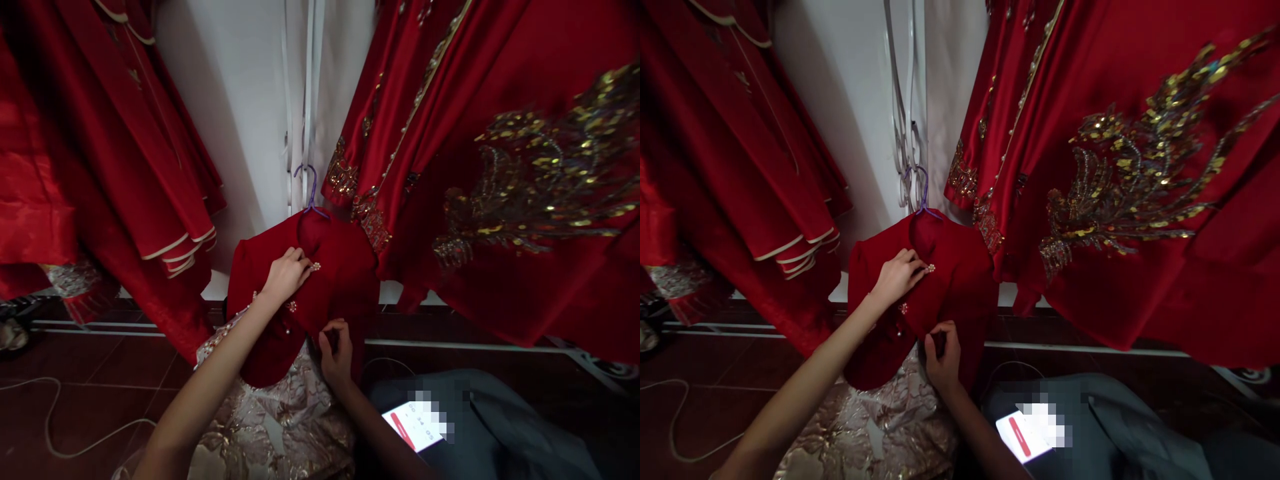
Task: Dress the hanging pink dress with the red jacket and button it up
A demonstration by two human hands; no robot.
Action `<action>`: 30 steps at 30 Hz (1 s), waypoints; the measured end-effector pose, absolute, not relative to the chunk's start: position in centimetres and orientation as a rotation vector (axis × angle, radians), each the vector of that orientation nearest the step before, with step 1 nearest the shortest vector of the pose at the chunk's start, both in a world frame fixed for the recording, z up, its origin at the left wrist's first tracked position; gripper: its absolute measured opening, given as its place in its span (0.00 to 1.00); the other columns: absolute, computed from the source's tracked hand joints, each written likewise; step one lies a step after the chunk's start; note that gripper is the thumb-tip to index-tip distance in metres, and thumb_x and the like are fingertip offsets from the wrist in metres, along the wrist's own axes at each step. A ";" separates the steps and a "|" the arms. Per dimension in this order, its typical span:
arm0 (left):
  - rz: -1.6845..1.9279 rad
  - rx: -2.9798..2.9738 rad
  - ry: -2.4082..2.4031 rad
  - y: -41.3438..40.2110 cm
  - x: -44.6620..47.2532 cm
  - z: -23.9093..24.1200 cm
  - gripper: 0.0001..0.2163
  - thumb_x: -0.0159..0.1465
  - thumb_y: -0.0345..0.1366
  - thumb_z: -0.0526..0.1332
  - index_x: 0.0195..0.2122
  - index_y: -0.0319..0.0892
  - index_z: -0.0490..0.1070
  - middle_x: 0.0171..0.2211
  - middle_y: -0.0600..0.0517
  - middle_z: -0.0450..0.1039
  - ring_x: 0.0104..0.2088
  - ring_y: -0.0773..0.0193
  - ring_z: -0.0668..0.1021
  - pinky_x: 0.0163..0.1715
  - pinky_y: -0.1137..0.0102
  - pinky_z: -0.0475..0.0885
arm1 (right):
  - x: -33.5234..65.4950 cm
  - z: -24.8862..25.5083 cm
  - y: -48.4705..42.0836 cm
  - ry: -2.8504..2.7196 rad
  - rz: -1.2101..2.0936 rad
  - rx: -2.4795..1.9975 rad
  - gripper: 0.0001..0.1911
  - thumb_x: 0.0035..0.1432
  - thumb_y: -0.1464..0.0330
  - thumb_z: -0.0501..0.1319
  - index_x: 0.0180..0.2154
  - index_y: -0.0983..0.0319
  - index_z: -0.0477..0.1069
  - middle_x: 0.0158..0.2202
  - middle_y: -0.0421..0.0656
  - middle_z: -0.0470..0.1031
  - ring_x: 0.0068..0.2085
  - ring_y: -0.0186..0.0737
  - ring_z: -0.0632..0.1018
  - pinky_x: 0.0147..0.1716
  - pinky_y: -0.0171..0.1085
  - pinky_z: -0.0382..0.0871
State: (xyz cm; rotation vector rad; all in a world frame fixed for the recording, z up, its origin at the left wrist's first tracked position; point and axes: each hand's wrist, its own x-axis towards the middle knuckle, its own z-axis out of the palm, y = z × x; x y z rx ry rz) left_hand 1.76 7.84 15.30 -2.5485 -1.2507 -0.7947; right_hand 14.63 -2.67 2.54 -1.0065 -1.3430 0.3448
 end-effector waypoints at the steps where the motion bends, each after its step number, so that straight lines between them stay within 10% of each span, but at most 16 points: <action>1: -0.724 -2.524 -1.216 8.0 1.9 15.5 0.10 0.63 0.39 0.54 0.36 0.42 0.73 0.38 0.45 0.68 0.41 0.59 0.69 0.36 0.68 0.66 | 15.0 3.0 -2.5 -1.334 0.311 -0.999 0.03 0.56 0.67 0.54 0.32 0.60 0.60 0.31 0.41 0.61 0.32 0.37 0.66 0.31 0.37 0.61; 13: -0.665 -2.569 -1.051 7.9 1.8 16.7 0.06 0.61 0.34 0.55 0.36 0.39 0.69 0.42 0.42 0.67 0.48 0.52 0.67 0.53 0.53 0.55 | 18.6 9.8 1.8 -1.242 0.095 -0.942 0.06 0.56 0.65 0.56 0.30 0.61 0.62 0.31 0.41 0.63 0.34 0.37 0.68 0.35 0.38 0.63; 20: -0.899 -2.830 -0.911 7.2 1.4 17.5 0.06 0.61 0.33 0.52 0.34 0.43 0.67 0.31 0.50 0.69 0.41 0.59 0.71 0.61 0.53 0.47 | 18.8 8.9 1.2 -1.438 0.536 -1.039 0.07 0.57 0.64 0.57 0.32 0.61 0.65 0.25 0.38 0.67 0.27 0.33 0.69 0.28 0.34 0.65; 30: -1.095 -2.757 -0.952 7.1 1.8 16.5 0.09 0.64 0.37 0.51 0.38 0.42 0.68 0.32 0.49 0.69 0.38 0.61 0.74 0.61 0.58 0.50 | 15.6 15.9 7.0 -1.292 0.913 -0.682 0.20 0.61 0.57 0.48 0.50 0.60 0.64 0.52 0.48 0.68 0.54 0.41 0.70 0.52 0.46 0.66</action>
